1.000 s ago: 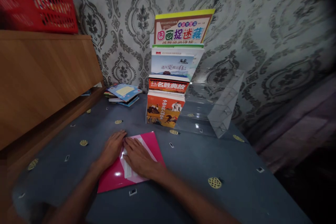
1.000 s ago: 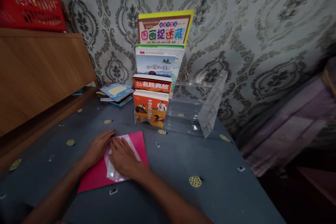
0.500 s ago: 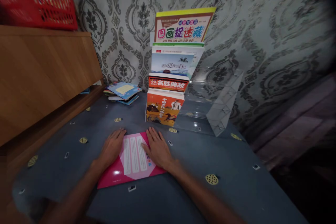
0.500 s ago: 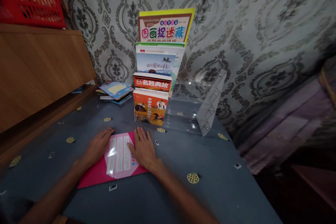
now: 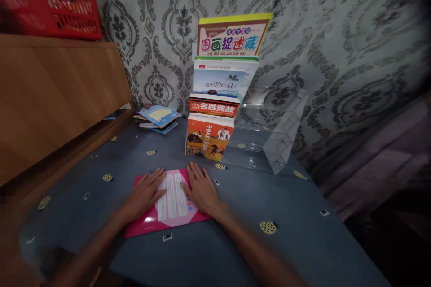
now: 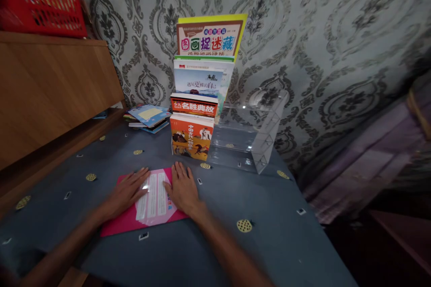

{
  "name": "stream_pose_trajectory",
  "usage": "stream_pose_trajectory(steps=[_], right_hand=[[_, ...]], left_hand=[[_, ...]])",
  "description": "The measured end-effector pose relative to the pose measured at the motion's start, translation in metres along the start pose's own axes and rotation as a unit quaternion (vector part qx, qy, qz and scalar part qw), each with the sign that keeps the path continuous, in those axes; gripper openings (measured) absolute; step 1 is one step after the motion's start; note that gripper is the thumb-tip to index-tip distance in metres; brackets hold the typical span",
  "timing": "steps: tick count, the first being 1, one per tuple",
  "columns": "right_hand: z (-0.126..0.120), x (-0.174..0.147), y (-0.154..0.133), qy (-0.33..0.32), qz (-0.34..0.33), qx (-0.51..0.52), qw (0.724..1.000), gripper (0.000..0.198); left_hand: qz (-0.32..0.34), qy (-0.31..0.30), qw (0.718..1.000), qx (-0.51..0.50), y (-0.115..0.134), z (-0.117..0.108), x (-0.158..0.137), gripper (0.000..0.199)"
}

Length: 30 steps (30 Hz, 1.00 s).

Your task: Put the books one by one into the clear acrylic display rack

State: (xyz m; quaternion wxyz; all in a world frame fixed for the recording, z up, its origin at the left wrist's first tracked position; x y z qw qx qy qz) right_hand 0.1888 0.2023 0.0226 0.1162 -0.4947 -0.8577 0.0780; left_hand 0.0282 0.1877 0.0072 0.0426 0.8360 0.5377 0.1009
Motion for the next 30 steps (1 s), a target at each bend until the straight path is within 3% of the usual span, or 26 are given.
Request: stream_pose_trajectory(steps=[6,12,17,22,24,27,30], right_hand=[[0.003,0.000,0.001,-0.013,0.005,0.000,1.000,0.066],[0.003,-0.009,-0.003,-0.007,0.009,0.003,1.000,0.065],[0.003,-0.030,-0.007,-0.009,0.012,0.004,1.000,0.065],[0.004,-0.048,-0.009,0.004,0.003,0.007,1.000,0.064],[0.005,-0.054,-0.009,0.000,0.004,-0.001,1.000,0.064],[0.006,-0.061,-0.009,-0.012,0.010,-0.011,1.000,0.065],[0.008,-0.070,-0.008,-0.006,0.010,-0.010,1.000,0.065]], left_hand=[[-0.073,0.025,0.997,0.028,-0.046,-0.001,-0.028,0.065],[-0.090,0.054,0.993,0.053,-0.043,-0.003,-0.046,0.062],[-0.081,0.071,0.991,0.076,-0.023,0.000,-0.062,0.056],[0.003,0.107,0.991,0.077,0.017,0.013,-0.087,0.053],[0.050,0.091,0.992,0.077,0.038,0.022,-0.099,0.071],[0.115,0.018,0.991,0.074,0.070,0.042,-0.116,0.108],[0.123,-0.029,0.988,0.093,0.085,0.058,-0.127,0.117]])
Point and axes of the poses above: each hand's wrist, its own x-axis towards the middle knuckle, its own z-axis out of the palm, y = z × x, the point moved 10 cm from there along x, towards the middle knuckle, and after that the axes turned 8 degrees about -z, right-handed, at the moved point
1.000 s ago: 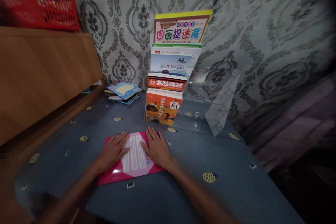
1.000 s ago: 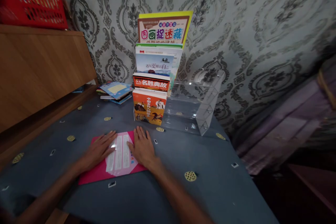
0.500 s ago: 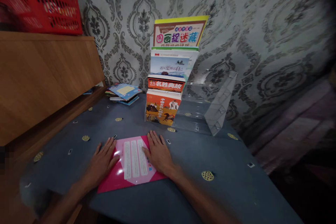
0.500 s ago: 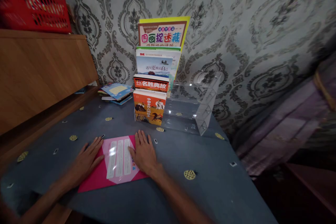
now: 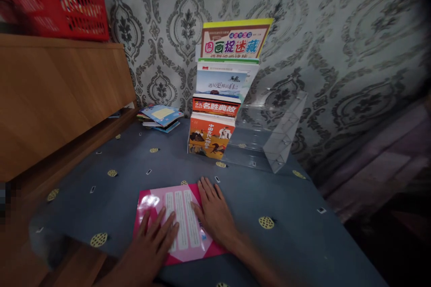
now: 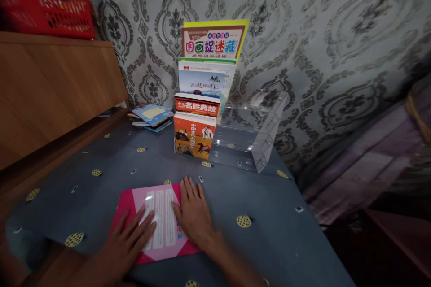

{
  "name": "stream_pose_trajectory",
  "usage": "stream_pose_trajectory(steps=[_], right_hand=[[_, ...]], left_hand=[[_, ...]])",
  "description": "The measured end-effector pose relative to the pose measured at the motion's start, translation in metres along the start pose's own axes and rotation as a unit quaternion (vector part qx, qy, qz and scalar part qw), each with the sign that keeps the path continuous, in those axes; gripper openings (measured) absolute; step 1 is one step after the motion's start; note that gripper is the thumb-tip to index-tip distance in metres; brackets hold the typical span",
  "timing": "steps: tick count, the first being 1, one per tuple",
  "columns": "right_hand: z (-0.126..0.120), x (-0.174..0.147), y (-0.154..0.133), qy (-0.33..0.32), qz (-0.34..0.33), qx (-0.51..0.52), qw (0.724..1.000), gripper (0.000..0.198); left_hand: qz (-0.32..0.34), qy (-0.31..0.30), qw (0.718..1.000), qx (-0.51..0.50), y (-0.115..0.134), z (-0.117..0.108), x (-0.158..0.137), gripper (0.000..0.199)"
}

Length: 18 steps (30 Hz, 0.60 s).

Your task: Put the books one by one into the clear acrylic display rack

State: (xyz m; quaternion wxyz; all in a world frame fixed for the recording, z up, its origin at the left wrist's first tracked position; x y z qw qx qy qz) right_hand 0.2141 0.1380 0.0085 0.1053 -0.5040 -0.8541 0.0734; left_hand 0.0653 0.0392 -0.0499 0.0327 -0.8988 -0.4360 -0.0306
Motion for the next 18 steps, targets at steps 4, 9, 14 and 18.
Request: stream_pose_trajectory(steps=[4,9,14,18], right_hand=[[0.003,-0.014,0.003,0.030,-0.013,0.011,0.999,0.065],[0.003,-0.035,0.008,0.042,-0.031,0.034,0.998,0.067],[-0.011,-0.050,0.015,0.033,-0.057,0.149,0.987,0.069],[-0.028,-0.054,0.032,0.053,-0.012,0.325,0.944,0.067]], left_hand=[[-0.008,0.003,0.999,0.037,0.007,0.002,-0.004,0.095],[0.023,-0.029,0.999,-0.002,0.010,-0.024,-0.006,0.096],[0.061,-0.044,0.990,-0.121,0.009,-0.088,-0.004,0.082],[-0.014,-0.115,0.951,-0.287,-0.010,-0.113,0.001,0.055]])
Point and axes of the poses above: each hand's wrist, its own x-axis towards the middle knuckle, its own z-axis out of the palm, y = z × x, the point moved 10 cm from there along x, towards the middle knuckle, and after that the axes turned 8 degrees about -z, right-handed, at the moved point
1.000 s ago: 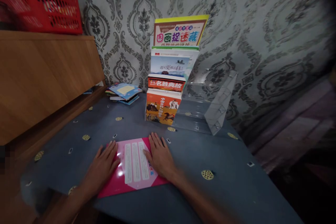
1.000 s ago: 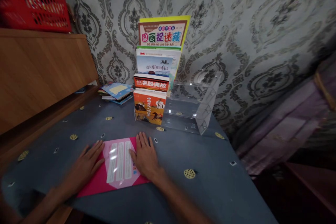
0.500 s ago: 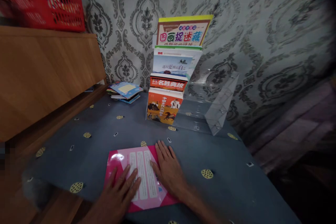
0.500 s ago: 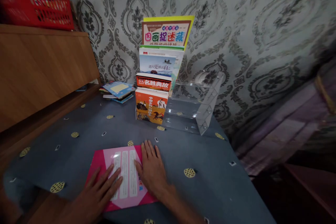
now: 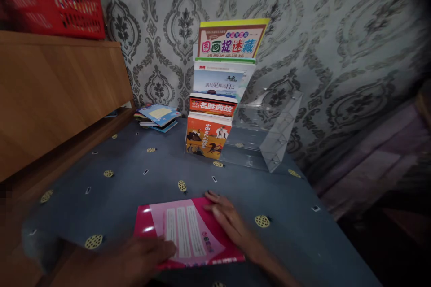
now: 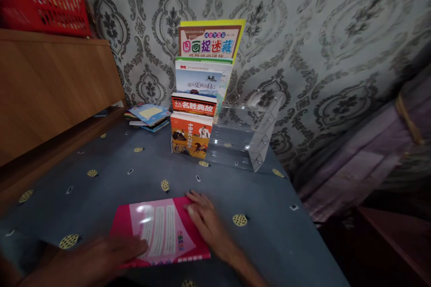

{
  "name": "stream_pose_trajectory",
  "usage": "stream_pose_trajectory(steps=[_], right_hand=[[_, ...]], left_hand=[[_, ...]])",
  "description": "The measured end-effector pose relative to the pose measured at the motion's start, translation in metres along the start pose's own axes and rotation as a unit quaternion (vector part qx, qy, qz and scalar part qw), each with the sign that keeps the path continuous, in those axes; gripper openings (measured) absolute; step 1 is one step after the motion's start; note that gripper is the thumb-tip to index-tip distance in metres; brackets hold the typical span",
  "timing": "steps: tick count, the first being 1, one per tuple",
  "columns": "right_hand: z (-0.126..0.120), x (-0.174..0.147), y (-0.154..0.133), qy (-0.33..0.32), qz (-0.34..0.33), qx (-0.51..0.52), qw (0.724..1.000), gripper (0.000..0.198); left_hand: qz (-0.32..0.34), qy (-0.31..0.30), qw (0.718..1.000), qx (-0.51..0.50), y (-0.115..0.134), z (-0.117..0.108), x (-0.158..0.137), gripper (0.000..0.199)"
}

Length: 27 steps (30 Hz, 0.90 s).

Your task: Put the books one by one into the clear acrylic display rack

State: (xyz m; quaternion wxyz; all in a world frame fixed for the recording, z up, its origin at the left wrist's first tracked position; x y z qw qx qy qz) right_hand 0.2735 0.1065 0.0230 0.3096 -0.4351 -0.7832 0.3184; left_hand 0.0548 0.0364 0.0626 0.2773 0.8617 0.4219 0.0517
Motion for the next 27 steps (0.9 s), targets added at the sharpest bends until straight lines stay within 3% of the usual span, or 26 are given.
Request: stream_pose_trajectory(steps=[5,8,11,13,17,21,23,24,27], right_hand=[[-0.022,-0.002,0.020,0.093,0.099,0.168,0.976,0.081],[-0.026,0.004,0.025,0.136,0.102,0.282,0.944,0.082],[-0.031,0.012,0.022,0.170,0.084,0.372,0.909,0.064],[-0.036,0.016,0.020,0.183,0.087,0.384,0.901,0.052],[-0.040,0.028,0.013,0.184,0.081,0.400,0.894,0.045],[-0.037,0.044,0.019,0.180,0.090,0.425,0.882,0.048],[-0.035,0.054,0.031,0.183,0.096,0.418,0.884,0.049],[-0.035,0.060,0.038,0.183,0.096,0.404,0.891,0.050],[-0.035,0.079,0.055,0.165,0.072,0.276,0.944,0.048]], left_hand=[[-0.101,0.010,0.988,-0.118,-0.020,-0.026,0.000,0.041],[-0.161,0.037,0.951,-0.262,-0.033,-0.034,0.004,0.050],[-0.176,0.006,0.890,-0.420,-0.032,-0.023,0.014,0.057],[-0.183,0.003,0.837,-0.516,-0.034,-0.018,0.021,0.057],[-0.213,0.093,0.738,-0.634,-0.056,-0.024,0.030,0.050],[-0.249,0.153,0.667,-0.685,-0.084,-0.018,0.037,0.050],[-0.257,0.155,0.671,-0.678,-0.093,-0.011,0.041,0.051],[-0.255,0.150,0.698,-0.652,-0.095,-0.008,0.044,0.050],[-0.227,0.161,0.847,-0.452,-0.097,-0.016,0.049,0.042]])
Point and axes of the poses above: each hand's wrist, its own x-axis towards the middle knuckle, its own z-axis out of the palm, y = z × x, the point moved 10 cm from there along x, towards the middle knuckle, and after that the axes turned 8 degrees about -z, right-handed, at the moved point
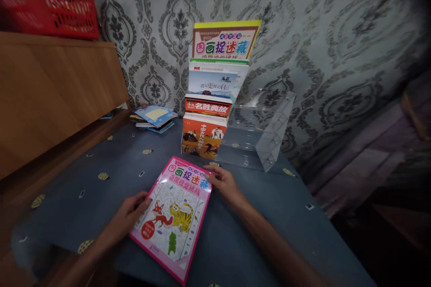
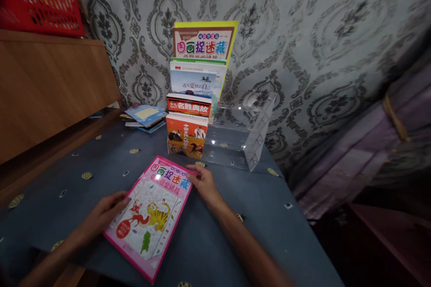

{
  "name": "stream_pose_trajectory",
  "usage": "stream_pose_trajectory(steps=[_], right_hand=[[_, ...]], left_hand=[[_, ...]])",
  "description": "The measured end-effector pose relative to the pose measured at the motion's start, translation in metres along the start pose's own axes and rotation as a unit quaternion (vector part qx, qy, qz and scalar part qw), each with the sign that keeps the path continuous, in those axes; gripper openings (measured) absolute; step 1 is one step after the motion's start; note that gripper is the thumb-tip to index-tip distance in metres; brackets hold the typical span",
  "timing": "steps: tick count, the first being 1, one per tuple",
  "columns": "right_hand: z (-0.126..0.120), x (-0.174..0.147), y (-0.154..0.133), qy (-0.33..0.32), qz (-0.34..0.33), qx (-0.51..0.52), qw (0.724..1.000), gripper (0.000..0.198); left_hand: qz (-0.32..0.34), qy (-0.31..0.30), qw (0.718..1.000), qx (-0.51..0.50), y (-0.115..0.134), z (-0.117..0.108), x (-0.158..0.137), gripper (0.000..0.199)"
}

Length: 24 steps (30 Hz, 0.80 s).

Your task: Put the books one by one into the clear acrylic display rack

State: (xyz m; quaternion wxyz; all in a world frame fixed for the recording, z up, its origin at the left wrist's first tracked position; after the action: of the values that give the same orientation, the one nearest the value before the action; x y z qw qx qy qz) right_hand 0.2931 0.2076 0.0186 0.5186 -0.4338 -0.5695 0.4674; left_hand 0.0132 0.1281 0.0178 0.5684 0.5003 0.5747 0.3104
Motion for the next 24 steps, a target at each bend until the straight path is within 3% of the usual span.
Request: stream_pose_trajectory(steps=[1,3,5,10,14,16,19,21,24], right_hand=[[0.000,0.007,0.003,-0.009,-0.020,-0.067,0.998,0.044],[-0.002,0.017,0.007,-0.012,-0.048,-0.174,0.983,0.034],[-0.003,0.021,0.007,-0.002,-0.061,-0.230,0.971,0.028],[0.008,0.011,-0.012,0.012,-0.107,-0.341,0.934,0.023],[0.067,-0.003,-0.030,-0.067,-0.197,-0.431,0.878,0.027],[0.108,-0.007,-0.032,-0.137,-0.235,-0.393,0.878,0.035],[0.157,-0.004,-0.026,-0.217,-0.229,-0.354,0.880,0.047],[0.174,0.003,-0.023,-0.242,-0.213,-0.352,0.879,0.052],[0.179,0.013,-0.023,-0.244,-0.203,-0.359,0.878,0.059]], left_hand=[[0.044,0.029,0.994,0.093,0.006,-0.003,0.000,0.040],[0.126,0.109,0.956,0.243,0.019,-0.011,-0.004,0.035],[0.182,0.168,0.913,0.324,0.031,-0.015,-0.007,0.032],[0.271,0.151,0.870,0.384,0.044,0.009,0.009,0.027],[0.256,0.147,0.840,0.456,0.035,0.030,0.037,0.032],[0.248,0.167,0.822,0.484,0.027,0.033,0.046,0.037],[0.274,0.187,0.808,0.487,0.021,0.034,0.045,0.037],[0.286,0.176,0.802,0.495,0.018,0.035,0.042,0.034],[0.274,0.166,0.790,0.522,0.018,0.037,0.041,0.031]])
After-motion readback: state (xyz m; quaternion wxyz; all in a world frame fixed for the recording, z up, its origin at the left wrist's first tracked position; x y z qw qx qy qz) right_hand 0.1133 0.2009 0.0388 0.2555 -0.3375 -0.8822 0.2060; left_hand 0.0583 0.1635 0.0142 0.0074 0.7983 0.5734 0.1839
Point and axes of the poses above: each hand's wrist, its own x-axis towards the middle knuckle, its own z-axis out of the palm, y = z × x, the point moved 10 cm from there along x, towards the middle knuckle, and after that the axes turned 8 degrees about -z, right-handed, at the moved point
